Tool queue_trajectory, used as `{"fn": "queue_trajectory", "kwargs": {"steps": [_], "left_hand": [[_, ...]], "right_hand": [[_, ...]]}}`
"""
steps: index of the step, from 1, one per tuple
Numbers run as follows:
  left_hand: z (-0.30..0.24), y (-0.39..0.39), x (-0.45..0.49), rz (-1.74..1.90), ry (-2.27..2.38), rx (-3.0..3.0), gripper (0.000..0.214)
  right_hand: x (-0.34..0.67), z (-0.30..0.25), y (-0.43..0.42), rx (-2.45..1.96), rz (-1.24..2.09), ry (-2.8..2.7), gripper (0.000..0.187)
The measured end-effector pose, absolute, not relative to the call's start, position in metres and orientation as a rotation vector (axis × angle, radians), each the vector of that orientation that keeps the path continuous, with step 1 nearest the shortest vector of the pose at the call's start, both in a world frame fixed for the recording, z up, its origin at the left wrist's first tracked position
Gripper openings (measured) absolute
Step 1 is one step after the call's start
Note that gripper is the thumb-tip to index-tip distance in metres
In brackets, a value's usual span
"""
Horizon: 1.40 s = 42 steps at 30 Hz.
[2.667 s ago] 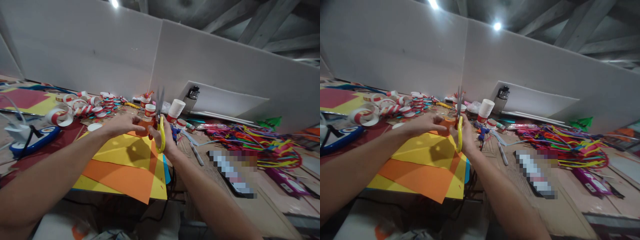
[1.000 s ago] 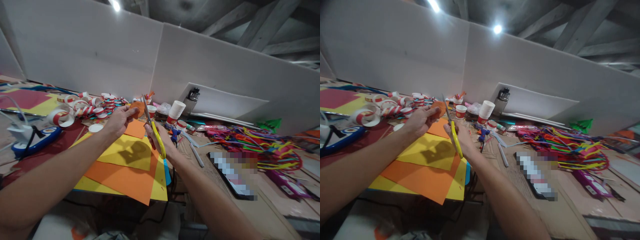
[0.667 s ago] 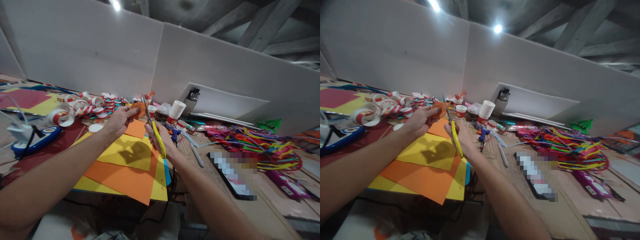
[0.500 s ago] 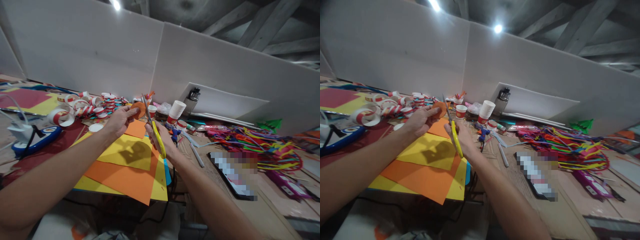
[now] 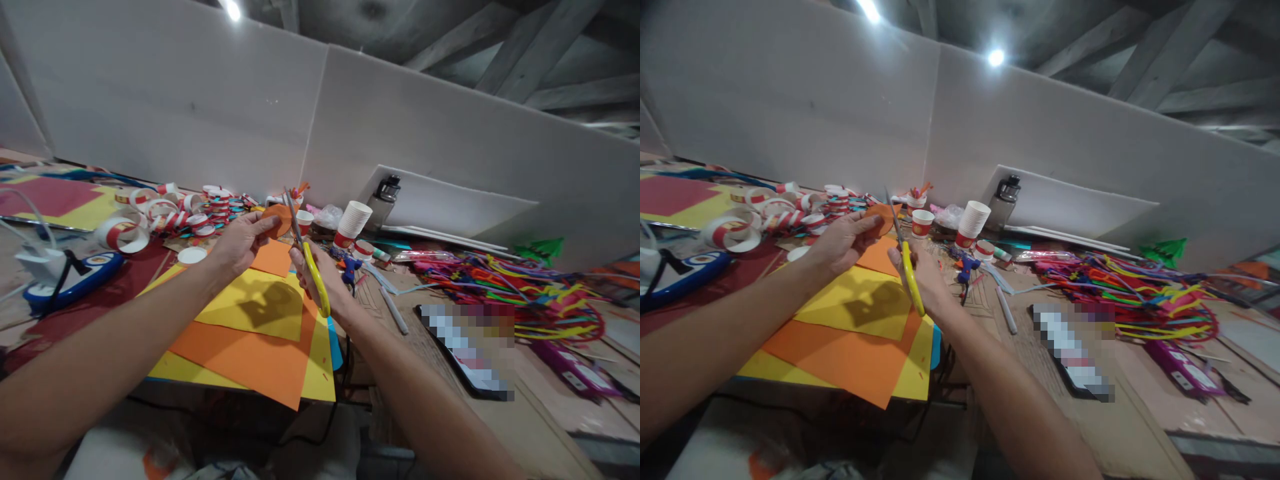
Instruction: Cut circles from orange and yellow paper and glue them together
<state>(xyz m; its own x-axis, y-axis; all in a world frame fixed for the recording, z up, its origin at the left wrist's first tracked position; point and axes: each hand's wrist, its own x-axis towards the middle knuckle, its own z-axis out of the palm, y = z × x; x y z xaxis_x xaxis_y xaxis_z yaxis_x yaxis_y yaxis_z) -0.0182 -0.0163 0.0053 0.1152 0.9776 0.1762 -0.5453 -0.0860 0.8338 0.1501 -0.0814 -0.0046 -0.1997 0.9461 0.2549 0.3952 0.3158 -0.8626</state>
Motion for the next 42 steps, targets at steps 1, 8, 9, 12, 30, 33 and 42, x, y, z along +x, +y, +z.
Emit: {"fn": "queue_trajectory", "kwargs": {"steps": [1,8,9,12,30,33,42], "left_hand": [[0.005,-0.016,-0.018,1.404,0.602,0.942,0.022],[0.006,-0.014,-0.021,1.385,0.606,0.955,0.018],[0.007,-0.014,-0.021,1.383,0.609,0.956,0.017],[0.009,-0.014,-0.022,1.377,0.614,0.952,0.015],[0.011,-0.001,-0.042,1.239,0.632,1.105,0.016],[0.013,-0.002,-0.044,1.226,0.648,1.098,0.015],[0.015,0.003,-0.053,1.175,0.701,1.142,0.013]], "right_hand": [[0.15,-0.004,-0.082,-1.208,0.837,-1.76,0.04],[0.151,-0.002,-0.082,-1.209,0.833,-1.785,0.041],[0.151,-0.001,-0.082,-1.21,0.836,-1.785,0.041],[0.151,0.001,-0.083,-1.214,0.822,-1.787,0.041],[0.157,0.012,-0.087,-1.235,0.724,-1.9,0.045],[0.157,0.013,-0.087,-1.225,0.685,-1.924,0.046],[0.158,0.013,-0.088,-1.189,0.728,-1.956,0.042]]}}
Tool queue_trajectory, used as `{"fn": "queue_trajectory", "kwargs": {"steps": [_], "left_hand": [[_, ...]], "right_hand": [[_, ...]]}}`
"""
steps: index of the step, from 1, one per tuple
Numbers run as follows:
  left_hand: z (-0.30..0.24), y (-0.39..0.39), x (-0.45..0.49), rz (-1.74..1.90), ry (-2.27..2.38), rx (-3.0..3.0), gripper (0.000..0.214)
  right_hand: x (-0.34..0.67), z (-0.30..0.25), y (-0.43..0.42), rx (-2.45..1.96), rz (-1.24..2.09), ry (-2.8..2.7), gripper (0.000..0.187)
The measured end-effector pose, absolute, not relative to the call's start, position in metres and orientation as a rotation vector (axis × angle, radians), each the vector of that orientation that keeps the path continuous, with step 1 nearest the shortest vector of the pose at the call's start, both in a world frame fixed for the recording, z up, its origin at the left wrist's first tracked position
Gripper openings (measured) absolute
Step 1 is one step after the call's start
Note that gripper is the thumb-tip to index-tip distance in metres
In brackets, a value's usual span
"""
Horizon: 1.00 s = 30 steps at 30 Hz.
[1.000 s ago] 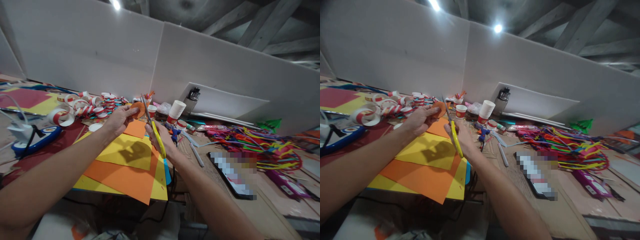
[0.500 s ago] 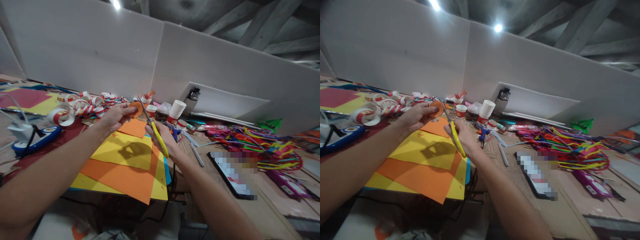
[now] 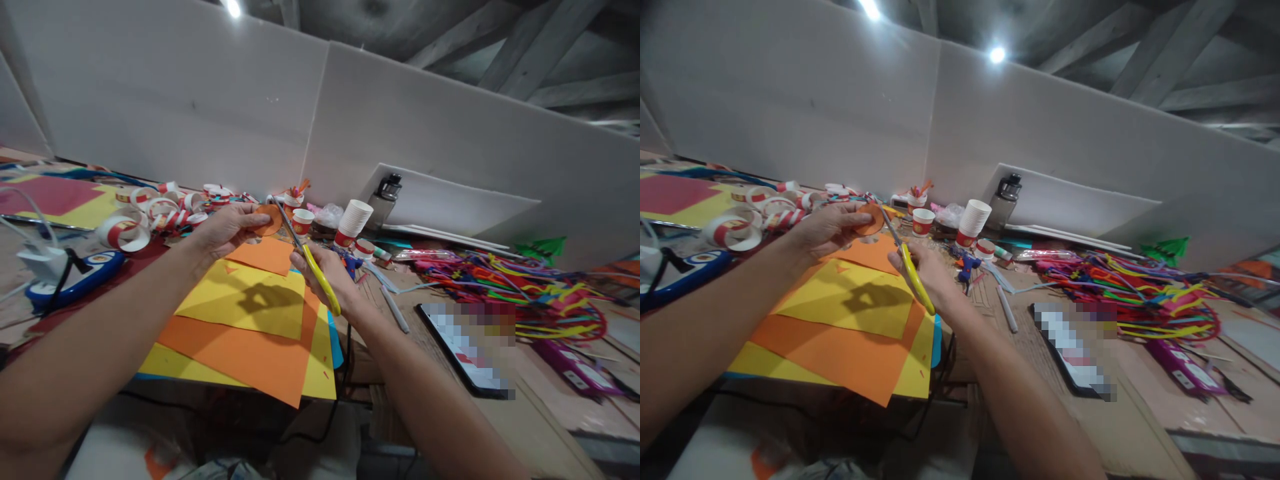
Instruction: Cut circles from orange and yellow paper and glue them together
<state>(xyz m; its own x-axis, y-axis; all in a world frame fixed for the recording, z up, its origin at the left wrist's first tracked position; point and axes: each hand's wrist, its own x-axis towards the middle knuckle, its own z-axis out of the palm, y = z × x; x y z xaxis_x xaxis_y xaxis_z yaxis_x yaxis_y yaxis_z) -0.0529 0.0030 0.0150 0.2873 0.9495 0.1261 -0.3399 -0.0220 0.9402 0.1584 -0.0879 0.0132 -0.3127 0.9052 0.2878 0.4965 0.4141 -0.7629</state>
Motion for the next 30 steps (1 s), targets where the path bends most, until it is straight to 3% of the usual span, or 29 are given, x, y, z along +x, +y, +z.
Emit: {"fn": "queue_trajectory", "kwargs": {"steps": [22,30], "left_hand": [[0.031,0.002,-0.076,0.932,0.776,1.382,0.031],[0.028,0.003,-0.077,0.876,0.828,1.416,0.023]], "right_hand": [[0.162,0.013,-0.089,-1.248,0.671,-2.081,0.049],[0.164,0.008,-0.085,-1.19,0.61,-2.149,0.038]]}}
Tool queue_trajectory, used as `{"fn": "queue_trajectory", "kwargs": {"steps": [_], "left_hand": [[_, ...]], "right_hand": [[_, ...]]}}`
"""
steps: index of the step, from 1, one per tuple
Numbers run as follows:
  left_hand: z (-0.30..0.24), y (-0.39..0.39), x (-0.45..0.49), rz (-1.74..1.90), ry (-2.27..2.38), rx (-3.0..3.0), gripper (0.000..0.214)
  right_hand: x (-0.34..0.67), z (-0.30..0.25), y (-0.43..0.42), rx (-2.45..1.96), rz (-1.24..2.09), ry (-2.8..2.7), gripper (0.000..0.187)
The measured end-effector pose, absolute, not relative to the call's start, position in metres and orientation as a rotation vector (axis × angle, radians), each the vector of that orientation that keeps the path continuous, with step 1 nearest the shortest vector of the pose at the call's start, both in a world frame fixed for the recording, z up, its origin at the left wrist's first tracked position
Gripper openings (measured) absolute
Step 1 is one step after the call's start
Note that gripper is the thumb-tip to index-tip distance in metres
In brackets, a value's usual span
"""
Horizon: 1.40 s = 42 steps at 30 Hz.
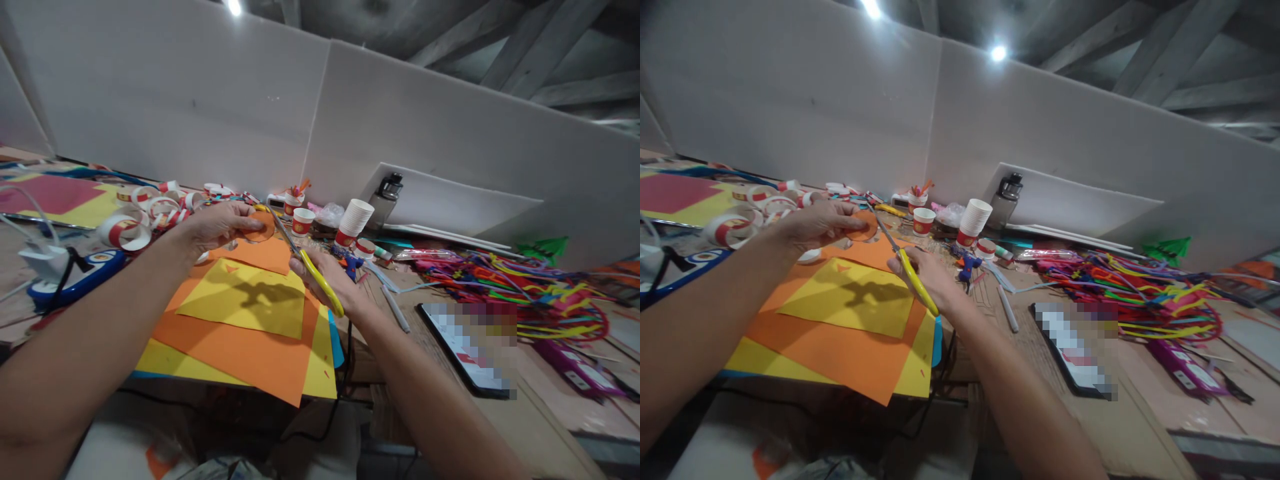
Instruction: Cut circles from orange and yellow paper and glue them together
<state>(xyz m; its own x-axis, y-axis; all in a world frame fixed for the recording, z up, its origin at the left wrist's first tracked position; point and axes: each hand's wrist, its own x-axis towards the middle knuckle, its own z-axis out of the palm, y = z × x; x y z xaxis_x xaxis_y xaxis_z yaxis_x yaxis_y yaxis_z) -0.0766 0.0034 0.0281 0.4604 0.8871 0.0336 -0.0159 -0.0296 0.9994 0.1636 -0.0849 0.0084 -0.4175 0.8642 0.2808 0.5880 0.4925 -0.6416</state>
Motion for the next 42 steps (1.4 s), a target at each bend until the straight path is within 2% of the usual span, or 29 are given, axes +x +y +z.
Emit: {"fn": "queue_trajectory", "kwargs": {"steps": [42], "left_hand": [[0.0251,0.008,-0.0822,0.86,0.85,1.517,0.02]], "right_hand": [[0.161,0.0127,-0.0905,-1.239,0.692,-2.107,0.048]]}}
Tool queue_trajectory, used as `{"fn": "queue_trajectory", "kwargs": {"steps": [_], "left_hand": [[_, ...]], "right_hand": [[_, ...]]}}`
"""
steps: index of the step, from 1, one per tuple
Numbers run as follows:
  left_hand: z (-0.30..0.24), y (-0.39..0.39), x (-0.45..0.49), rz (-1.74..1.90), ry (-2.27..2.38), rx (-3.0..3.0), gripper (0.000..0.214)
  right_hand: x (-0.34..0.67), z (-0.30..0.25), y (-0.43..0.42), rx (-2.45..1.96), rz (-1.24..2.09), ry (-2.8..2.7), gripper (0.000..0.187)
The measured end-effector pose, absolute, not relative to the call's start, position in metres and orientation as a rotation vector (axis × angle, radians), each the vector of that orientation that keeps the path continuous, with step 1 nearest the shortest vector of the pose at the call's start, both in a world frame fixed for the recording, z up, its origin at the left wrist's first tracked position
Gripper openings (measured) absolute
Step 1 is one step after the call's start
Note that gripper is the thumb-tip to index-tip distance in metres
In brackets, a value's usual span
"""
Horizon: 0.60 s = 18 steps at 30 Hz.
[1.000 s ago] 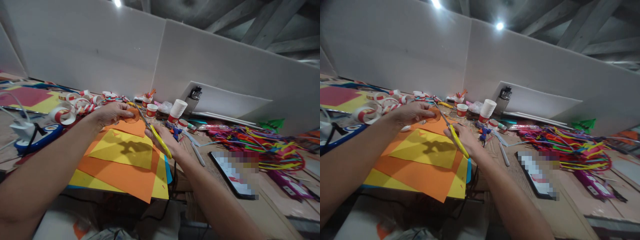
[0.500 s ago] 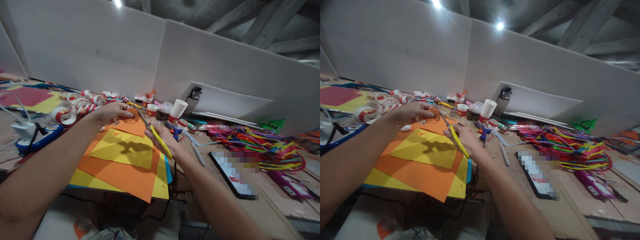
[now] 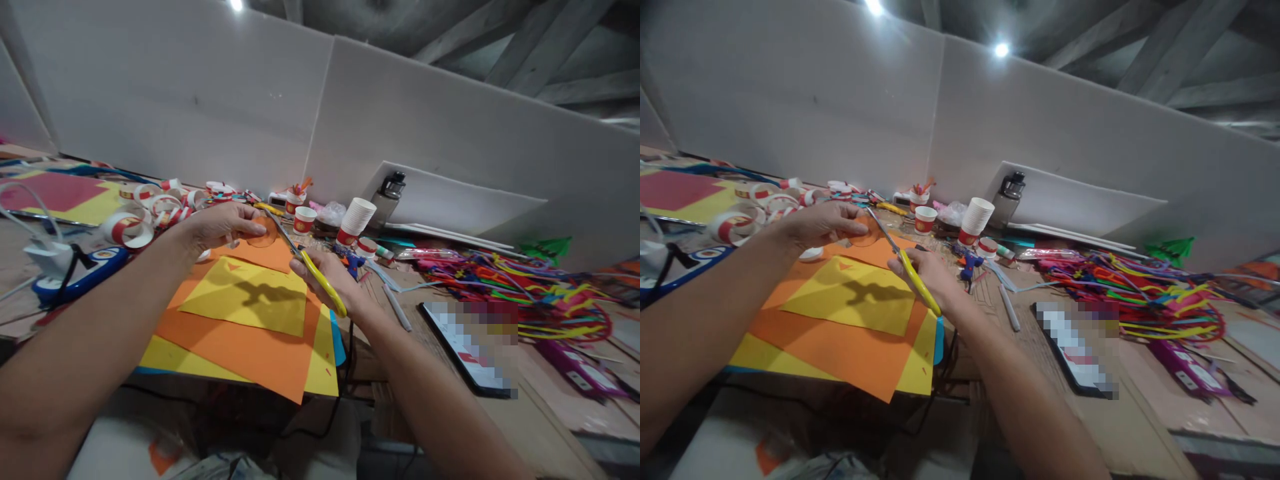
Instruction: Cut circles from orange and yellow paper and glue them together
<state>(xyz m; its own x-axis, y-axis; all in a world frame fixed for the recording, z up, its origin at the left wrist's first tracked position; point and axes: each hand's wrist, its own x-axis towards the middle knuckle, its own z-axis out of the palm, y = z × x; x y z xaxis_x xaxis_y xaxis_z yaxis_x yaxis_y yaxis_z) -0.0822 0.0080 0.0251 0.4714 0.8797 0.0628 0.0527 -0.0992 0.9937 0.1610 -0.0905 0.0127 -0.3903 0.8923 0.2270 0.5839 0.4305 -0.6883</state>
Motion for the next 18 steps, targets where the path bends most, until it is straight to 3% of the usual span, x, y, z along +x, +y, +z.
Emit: {"fn": "queue_trajectory", "kwargs": {"steps": [8,18], "left_hand": [[0.027,-0.007,-0.068,0.861,0.856,1.732,0.012],[0.022,-0.019,-0.044,0.665,0.842,1.972,0.012]], "right_hand": [[0.157,0.002,-0.085,-1.156,0.927,-1.678,0.043],[0.149,-0.009,-0.08,-1.04,0.881,-1.584,0.057]]}}
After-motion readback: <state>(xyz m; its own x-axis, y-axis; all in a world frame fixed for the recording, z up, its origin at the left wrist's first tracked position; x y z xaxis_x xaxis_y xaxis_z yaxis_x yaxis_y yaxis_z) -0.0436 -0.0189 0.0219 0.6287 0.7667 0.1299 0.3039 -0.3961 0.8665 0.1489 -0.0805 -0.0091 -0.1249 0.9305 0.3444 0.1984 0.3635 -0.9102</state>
